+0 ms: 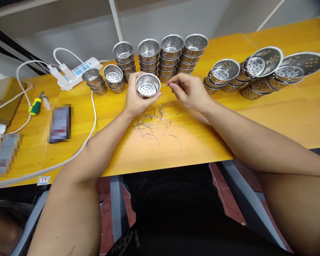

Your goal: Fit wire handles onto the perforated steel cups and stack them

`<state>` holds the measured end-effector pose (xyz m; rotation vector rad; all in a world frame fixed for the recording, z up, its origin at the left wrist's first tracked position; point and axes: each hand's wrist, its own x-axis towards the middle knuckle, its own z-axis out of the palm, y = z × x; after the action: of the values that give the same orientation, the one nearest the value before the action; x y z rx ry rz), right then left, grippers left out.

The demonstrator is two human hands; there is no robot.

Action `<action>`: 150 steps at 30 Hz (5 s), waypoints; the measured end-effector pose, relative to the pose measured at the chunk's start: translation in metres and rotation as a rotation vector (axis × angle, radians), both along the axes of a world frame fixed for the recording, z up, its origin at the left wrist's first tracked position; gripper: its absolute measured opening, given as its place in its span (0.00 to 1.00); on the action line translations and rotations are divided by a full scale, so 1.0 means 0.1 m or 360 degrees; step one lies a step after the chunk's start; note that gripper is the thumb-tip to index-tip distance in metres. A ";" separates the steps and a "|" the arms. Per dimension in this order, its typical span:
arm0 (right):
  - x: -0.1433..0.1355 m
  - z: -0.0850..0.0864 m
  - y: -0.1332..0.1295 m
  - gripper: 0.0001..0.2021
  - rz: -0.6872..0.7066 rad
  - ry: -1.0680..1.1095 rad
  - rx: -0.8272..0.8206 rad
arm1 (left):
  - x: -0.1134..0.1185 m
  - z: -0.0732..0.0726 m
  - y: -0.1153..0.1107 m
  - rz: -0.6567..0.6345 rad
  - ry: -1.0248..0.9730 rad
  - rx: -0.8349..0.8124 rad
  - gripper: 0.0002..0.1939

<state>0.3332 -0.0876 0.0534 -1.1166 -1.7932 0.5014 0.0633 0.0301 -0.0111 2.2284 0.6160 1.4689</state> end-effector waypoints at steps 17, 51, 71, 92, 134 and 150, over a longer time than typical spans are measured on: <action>0.07 -0.07 0.07 0.33 -0.0024 0.0191 0.0117 | 0.08 -0.04 -0.03 -0.0058 0.0055 -0.0035 0.52; -0.30 0.13 -0.15 0.24 -0.0116 0.0118 0.0061 | 0.16 -0.07 -0.20 -0.0251 0.0190 -0.0021 0.57; -0.31 0.35 -0.20 0.38 0.0382 0.0434 -0.0132 | 0.14 0.16 -0.45 -0.0369 0.0183 -0.0375 0.53; -0.28 0.35 -0.18 0.42 0.0450 0.0528 -0.0380 | 0.11 0.07 -0.33 -0.0454 0.0346 -0.0248 0.44; -0.11 0.20 -0.23 0.36 0.0346 -0.0210 0.0009 | 0.14 0.01 -0.31 -0.0312 0.0214 -0.0188 0.54; -0.13 0.25 -0.23 0.48 0.0300 -0.0315 0.0093 | 0.14 -0.01 -0.28 -0.0296 0.0286 -0.0094 0.65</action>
<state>0.3205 -0.1108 0.0787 -0.9897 -2.0854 0.4587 0.0776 0.0026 -0.0117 2.3185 0.4842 1.1554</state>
